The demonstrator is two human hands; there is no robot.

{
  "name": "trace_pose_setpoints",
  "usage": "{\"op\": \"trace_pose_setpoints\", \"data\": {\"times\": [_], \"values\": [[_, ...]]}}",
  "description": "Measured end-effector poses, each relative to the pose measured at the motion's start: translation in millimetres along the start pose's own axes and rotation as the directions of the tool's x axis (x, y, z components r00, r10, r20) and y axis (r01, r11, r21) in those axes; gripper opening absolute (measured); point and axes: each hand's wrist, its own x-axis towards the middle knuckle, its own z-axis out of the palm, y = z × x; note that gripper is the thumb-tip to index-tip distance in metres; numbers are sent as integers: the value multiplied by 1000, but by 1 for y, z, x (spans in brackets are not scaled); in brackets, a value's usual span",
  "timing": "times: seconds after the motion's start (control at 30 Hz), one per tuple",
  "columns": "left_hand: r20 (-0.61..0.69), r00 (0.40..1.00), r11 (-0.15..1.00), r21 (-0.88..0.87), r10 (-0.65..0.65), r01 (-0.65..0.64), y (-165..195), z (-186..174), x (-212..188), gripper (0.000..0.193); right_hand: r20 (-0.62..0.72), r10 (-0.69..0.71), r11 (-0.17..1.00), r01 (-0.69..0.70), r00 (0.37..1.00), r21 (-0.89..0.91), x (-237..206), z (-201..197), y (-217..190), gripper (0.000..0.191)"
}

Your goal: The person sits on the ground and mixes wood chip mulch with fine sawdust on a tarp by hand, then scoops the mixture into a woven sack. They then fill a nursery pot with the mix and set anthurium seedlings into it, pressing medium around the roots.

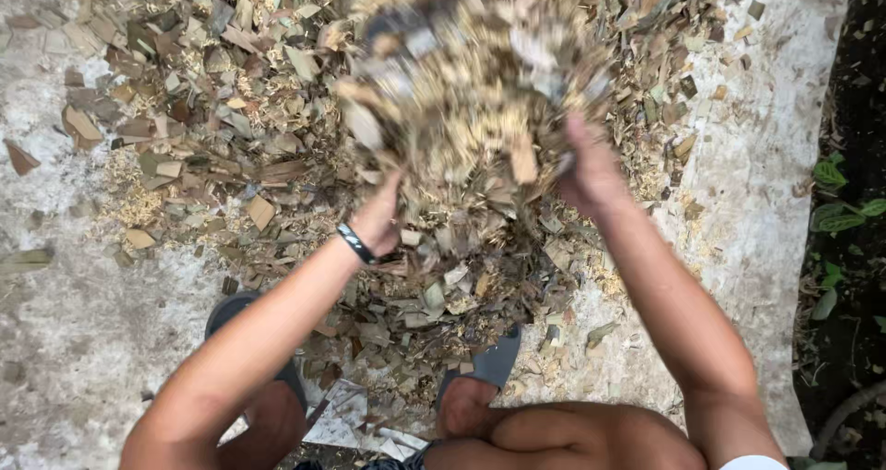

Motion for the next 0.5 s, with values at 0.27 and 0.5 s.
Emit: {"op": "trace_pose_setpoints", "data": {"times": [0.27, 0.5], "values": [[-69, 509, 247, 924, 858, -291, 114, -76, 1, 76, -184, -159, 797, 16, 970, -604, 76, -73, -5, 91], [105, 823, 120, 971, 559, -205, 60, -34, 131, 39, -107, 10, 831, -68, 994, -551, 104, -5, 58, 39]]}}
